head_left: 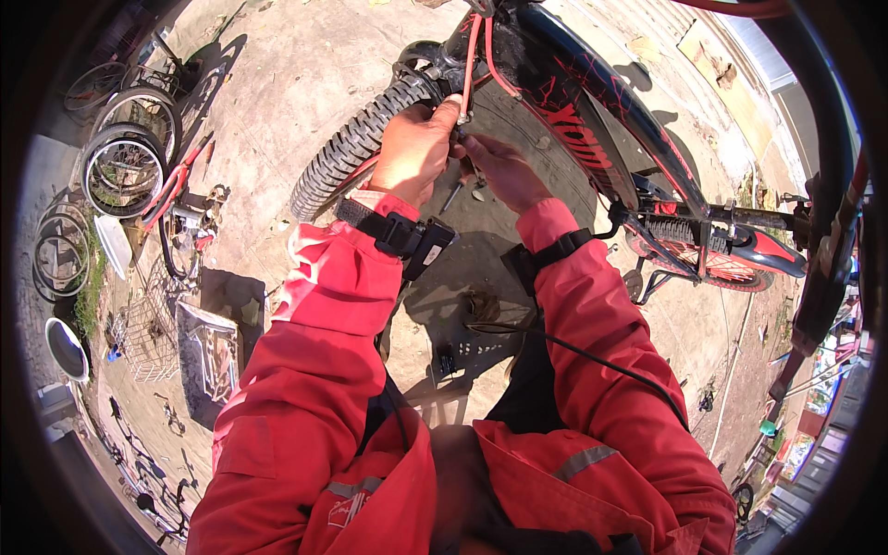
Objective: The person adjusts the front brake cable on a bicycle using a small wrench. They tighten the cable anchor bolt near the fork, then test the brake lever and make further adjustments to the cable tension.
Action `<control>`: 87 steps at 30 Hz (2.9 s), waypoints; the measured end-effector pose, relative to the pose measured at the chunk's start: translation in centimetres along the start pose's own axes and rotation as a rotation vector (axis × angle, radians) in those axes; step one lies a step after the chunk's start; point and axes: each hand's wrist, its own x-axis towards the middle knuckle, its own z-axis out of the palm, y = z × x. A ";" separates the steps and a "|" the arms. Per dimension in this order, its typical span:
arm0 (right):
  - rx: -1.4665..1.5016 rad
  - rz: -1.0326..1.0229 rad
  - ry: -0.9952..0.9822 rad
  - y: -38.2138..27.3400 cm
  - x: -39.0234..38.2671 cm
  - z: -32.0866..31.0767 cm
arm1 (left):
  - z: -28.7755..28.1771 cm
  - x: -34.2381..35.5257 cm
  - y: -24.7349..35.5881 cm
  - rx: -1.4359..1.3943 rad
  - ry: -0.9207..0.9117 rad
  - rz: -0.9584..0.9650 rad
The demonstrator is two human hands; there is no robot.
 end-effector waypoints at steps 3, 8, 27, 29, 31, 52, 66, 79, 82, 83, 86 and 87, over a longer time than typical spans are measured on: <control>-0.036 -0.044 -0.062 -0.1 0.4 0.0 | -0.1 -0.1 0.0 -0.005 -0.018 -0.015; -0.146 0.126 -0.064 -2.8 -0.5 -0.4 | -0.1 0.1 0.0 0.012 -0.002 -0.007; -0.302 0.083 -0.051 -3.5 -0.8 -1.5 | 0.1 -0.1 0.1 0.033 0.011 0.001; -0.250 0.065 -0.042 -3.1 -0.8 -1.4 | 0.0 0.0 0.1 0.037 0.015 -0.011; -0.236 0.051 -0.030 -2.7 -0.7 -1.4 | 0.0 0.1 0.0 0.038 0.010 -0.010; 0.252 0.005 -0.058 0.2 0.5 -0.1 | 0.1 0.0 0.0 0.004 0.002 0.001; -0.381 0.174 -0.084 -8.4 -1.4 -1.2 | 0.2 -0.2 0.2 0.029 0.011 0.009; -0.602 0.025 -0.014 -7.1 -2.1 -3.0 | 0.2 -0.6 0.6 0.027 -0.010 -0.031; -0.381 0.069 -0.024 -4.7 -1.3 -2.9 | 0.2 -0.3 0.4 0.068 0.001 -0.029; -0.339 0.068 -0.019 -4.1 -1.2 -2.7 | 0.2 -0.2 0.3 0.070 0.004 -0.017; -0.249 0.074 0.002 -3.4 -1.2 -2.5 | 0.1 0.0 -0.1 0.040 0.018 -0.004; -0.243 0.076 0.014 -3.4 -1.2 -2.5 | 0.2 0.0 -0.1 0.024 0.022 -0.001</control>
